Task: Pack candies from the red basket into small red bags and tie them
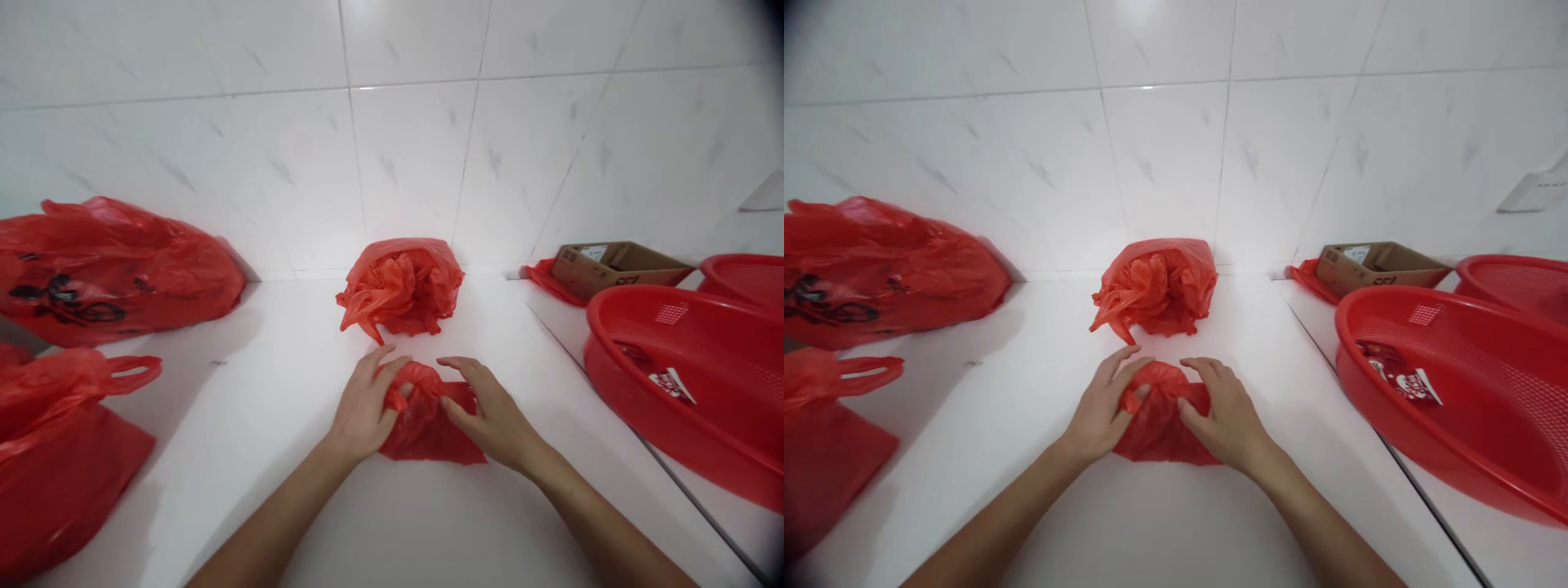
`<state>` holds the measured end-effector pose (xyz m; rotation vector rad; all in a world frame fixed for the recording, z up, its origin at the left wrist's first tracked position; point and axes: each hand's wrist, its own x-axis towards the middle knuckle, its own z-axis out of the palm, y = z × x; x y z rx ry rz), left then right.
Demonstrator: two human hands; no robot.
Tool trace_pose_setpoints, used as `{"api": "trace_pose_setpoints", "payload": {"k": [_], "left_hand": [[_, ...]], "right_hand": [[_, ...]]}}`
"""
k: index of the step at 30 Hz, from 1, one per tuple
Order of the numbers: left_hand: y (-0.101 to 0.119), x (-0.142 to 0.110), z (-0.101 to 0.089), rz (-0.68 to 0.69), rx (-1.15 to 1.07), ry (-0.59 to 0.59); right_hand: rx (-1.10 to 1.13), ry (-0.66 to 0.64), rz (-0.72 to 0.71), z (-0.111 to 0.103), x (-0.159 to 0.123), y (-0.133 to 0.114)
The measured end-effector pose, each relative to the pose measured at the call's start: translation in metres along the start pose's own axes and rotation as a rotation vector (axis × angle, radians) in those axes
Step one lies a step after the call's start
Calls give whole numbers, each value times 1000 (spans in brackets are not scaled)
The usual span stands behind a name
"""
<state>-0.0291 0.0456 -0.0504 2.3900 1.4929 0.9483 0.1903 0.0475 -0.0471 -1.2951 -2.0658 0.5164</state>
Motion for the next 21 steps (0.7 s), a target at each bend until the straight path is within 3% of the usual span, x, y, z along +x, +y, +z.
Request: {"api": "trace_pose_setpoints", "payload": {"k": [2, 5, 9, 21], "left_hand": [[1, 7, 6, 67, 18, -106], [-1, 19, 17, 59, 71, -213], [-8, 30, 25, -6, 112, -228], [-13, 40, 33, -166, 151, -358]], "right_hand": [[-51, 1, -8, 8, -1, 0], [-156, -32, 6, 23, -1, 6], [-187, -74, 52, 33, 4, 16], [-129, -183, 189, 28, 15, 17]]}}
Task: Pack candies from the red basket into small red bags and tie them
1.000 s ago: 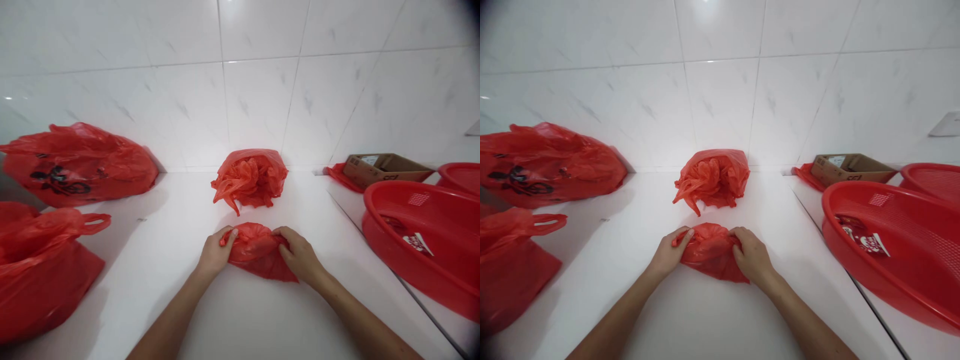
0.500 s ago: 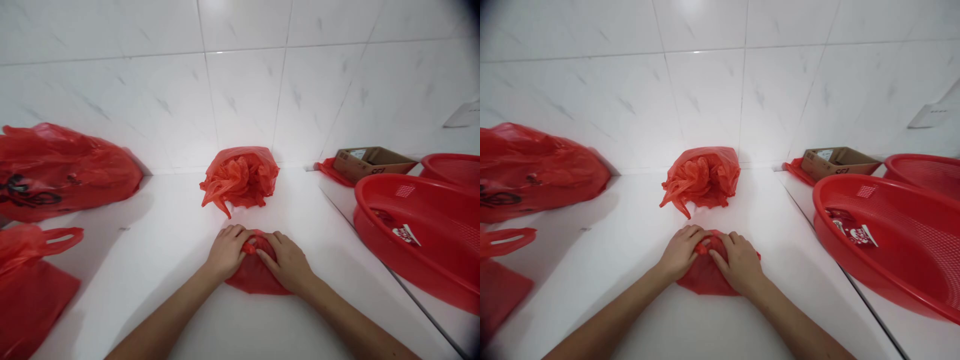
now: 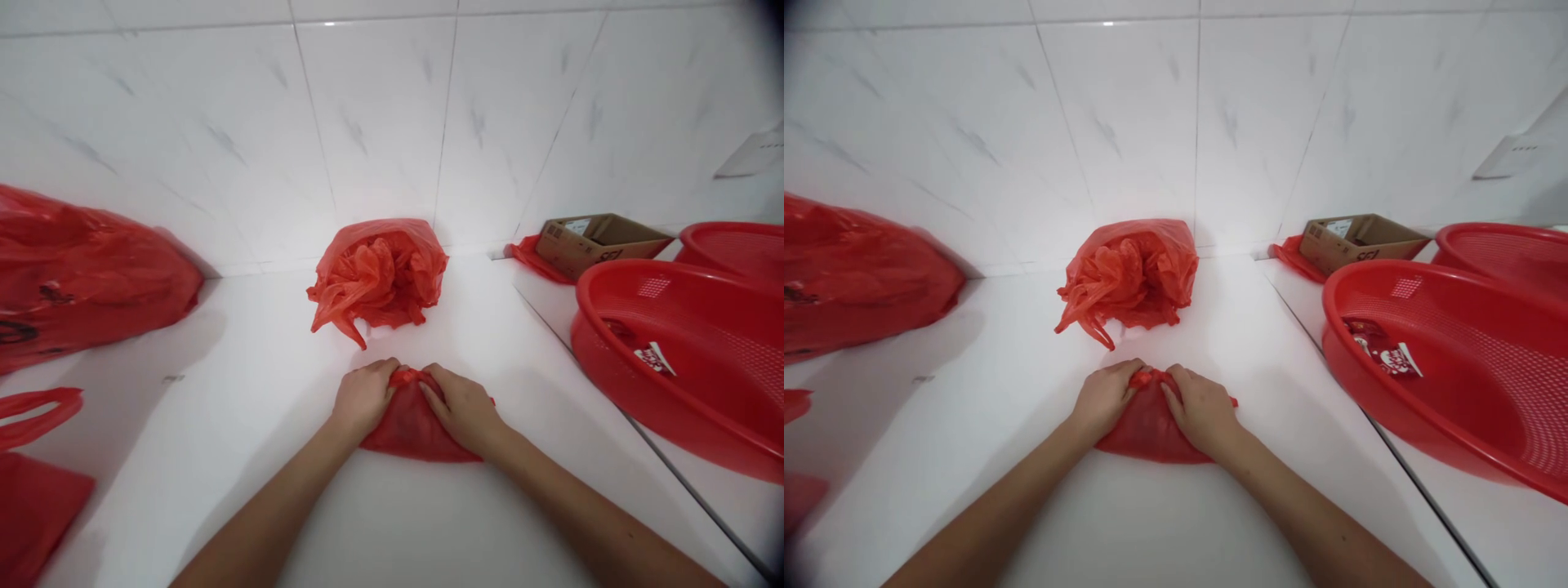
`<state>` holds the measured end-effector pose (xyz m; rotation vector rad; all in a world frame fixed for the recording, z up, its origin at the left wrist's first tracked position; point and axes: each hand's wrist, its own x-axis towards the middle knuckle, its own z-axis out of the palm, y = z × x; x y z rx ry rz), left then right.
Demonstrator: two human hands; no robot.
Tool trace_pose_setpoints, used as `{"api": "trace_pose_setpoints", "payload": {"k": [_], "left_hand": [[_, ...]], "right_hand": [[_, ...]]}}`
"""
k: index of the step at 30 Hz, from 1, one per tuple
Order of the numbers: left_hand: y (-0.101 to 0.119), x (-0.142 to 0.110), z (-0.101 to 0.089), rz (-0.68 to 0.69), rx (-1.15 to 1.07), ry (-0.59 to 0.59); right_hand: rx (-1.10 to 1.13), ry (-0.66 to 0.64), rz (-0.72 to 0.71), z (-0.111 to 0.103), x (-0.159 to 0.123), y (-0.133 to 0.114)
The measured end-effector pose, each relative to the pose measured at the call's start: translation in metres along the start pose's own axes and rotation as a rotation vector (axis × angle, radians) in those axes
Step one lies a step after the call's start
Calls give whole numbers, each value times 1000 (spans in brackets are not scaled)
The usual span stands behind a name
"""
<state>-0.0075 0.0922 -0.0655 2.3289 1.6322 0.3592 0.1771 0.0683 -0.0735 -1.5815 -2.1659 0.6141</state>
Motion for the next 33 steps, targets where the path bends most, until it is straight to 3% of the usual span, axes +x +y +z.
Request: {"api": "trace_pose_setpoints", "payload": {"k": [8, 14, 20, 25, 33], "left_hand": [[6, -2, 1, -61, 79, -39], [3, -3, 8, -71, 111, 18], [-22, 1, 7, -102, 162, 172], [-46, 3, 1, -162, 220, 214], [-62, -3, -5, -353, 264, 240]], "right_hand": [[-90, -25, 0, 3, 1, 1], [-189, 18, -13, 7, -1, 2], [-328, 125, -92, 8, -6, 6], [-261, 157, -89, 7, -10, 4], [-183, 120, 52, 1, -14, 14]]}}
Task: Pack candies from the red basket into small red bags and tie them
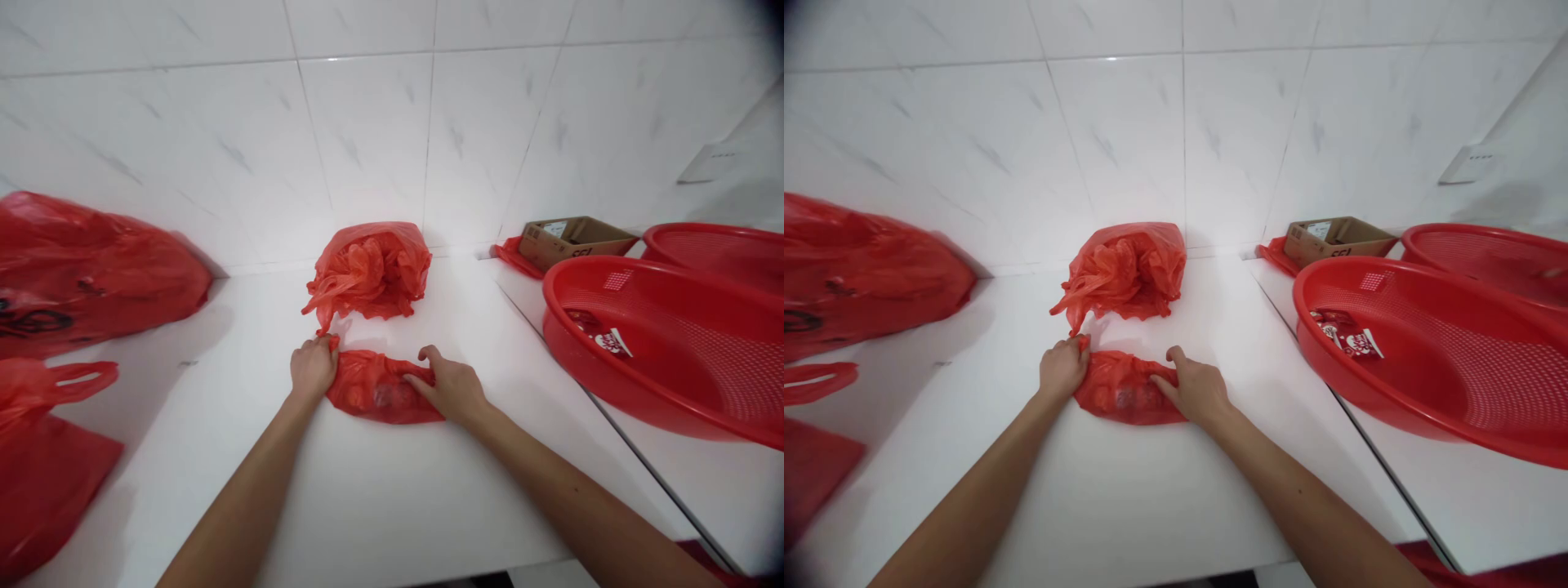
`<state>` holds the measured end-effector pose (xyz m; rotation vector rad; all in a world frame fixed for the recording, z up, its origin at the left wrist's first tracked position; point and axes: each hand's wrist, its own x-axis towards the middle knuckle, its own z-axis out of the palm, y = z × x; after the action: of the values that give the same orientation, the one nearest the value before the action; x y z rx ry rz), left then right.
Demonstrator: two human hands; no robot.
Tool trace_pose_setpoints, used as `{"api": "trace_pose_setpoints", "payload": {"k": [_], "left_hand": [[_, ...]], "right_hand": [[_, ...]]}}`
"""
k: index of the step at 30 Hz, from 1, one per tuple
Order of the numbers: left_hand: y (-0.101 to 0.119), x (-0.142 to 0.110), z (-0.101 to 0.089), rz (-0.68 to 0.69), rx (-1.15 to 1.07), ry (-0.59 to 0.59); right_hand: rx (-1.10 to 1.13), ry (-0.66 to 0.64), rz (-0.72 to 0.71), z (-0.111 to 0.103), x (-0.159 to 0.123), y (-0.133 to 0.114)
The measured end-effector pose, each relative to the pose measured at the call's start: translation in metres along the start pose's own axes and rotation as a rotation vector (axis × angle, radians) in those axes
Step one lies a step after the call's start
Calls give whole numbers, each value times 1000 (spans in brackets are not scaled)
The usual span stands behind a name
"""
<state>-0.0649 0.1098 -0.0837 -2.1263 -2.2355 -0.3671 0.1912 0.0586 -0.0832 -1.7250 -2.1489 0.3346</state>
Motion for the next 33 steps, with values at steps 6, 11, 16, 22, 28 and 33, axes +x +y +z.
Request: {"api": "trace_pose_setpoints", "payload": {"k": [6, 11, 16, 22, 28, 33], "left_hand": [[-11, -25, -24, -104, -93, 1], [9, -60, -55, 0, -131, 331], [55, -76, -57, 494, -260, 86], [25, -53, -104, 412, -483, -213], [-51, -15, -173, 113, -527, -45], [-89, 19, -173, -5, -289, -21]], "right_hand": [[212, -7, -41, -11, 3, 11], [434, -8, -80, -21, -5, 1], [817, -122, -130, -31, -13, -11], [956, -120, -81, -36, -9, -6], [894, -22, -12, -29, -2, 5], [825, -52, -48, -18, -3, 6]]}}
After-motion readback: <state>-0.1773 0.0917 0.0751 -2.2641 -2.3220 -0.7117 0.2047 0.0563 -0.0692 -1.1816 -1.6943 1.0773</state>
